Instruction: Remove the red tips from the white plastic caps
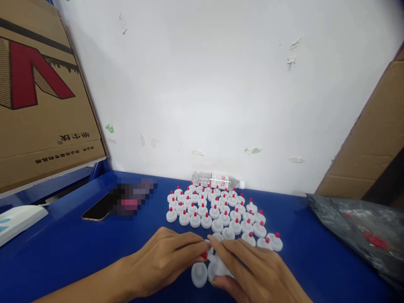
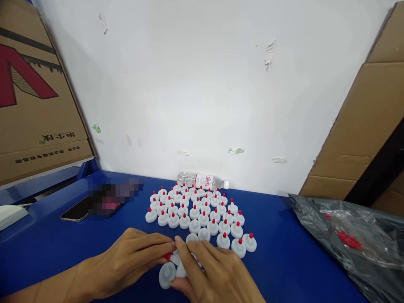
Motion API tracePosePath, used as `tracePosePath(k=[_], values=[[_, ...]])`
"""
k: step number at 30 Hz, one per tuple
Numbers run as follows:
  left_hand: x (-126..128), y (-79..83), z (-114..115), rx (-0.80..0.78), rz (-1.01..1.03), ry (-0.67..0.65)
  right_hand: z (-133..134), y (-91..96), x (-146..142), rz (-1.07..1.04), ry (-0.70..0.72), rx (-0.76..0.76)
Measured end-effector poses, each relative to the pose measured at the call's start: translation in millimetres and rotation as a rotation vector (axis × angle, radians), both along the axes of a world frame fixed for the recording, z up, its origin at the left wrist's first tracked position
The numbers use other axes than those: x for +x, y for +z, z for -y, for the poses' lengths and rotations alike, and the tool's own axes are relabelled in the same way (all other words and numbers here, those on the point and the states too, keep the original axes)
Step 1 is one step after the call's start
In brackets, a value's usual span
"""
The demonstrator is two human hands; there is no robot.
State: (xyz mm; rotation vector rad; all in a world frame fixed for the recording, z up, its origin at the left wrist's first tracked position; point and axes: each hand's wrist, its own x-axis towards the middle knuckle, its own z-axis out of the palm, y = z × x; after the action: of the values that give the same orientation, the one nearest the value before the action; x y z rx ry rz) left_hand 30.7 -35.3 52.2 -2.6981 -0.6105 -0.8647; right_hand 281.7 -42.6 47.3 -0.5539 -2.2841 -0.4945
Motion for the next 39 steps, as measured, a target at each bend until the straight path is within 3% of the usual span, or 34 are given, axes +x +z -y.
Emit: tracePosePath(k=[10,15,20,23,30,33,39], values=[[5,5.4,18,-0.355,0.007,0.064,3,5.5,0,0.09,-0.01,0.083],[8,6.3,24,-0.451,0.059,0.061,6,5.6,-2,0.086,0.006,0.121],[11,6.2,22,-0.463,0.106,-0.016,6,-2.0,-6,0.048,0.018,0.117],[10,6.6,20,-0.467,0.093,0.008,5,-4.0,-5,0.056,0.024,0.09],[1,7.1,11,-0.325,0.109,-0.021,2,7.4,6,0.028,-0.004,0.049],[-4,6.4,0,-0.28,0.188,-0.007,-8,11.7,25,-0.043,-0.088,-0.011],[-12,7.4,-21,-0.313,0.092,0.165,-32,18.7,74,-0.14,-0.337,-0.075]])
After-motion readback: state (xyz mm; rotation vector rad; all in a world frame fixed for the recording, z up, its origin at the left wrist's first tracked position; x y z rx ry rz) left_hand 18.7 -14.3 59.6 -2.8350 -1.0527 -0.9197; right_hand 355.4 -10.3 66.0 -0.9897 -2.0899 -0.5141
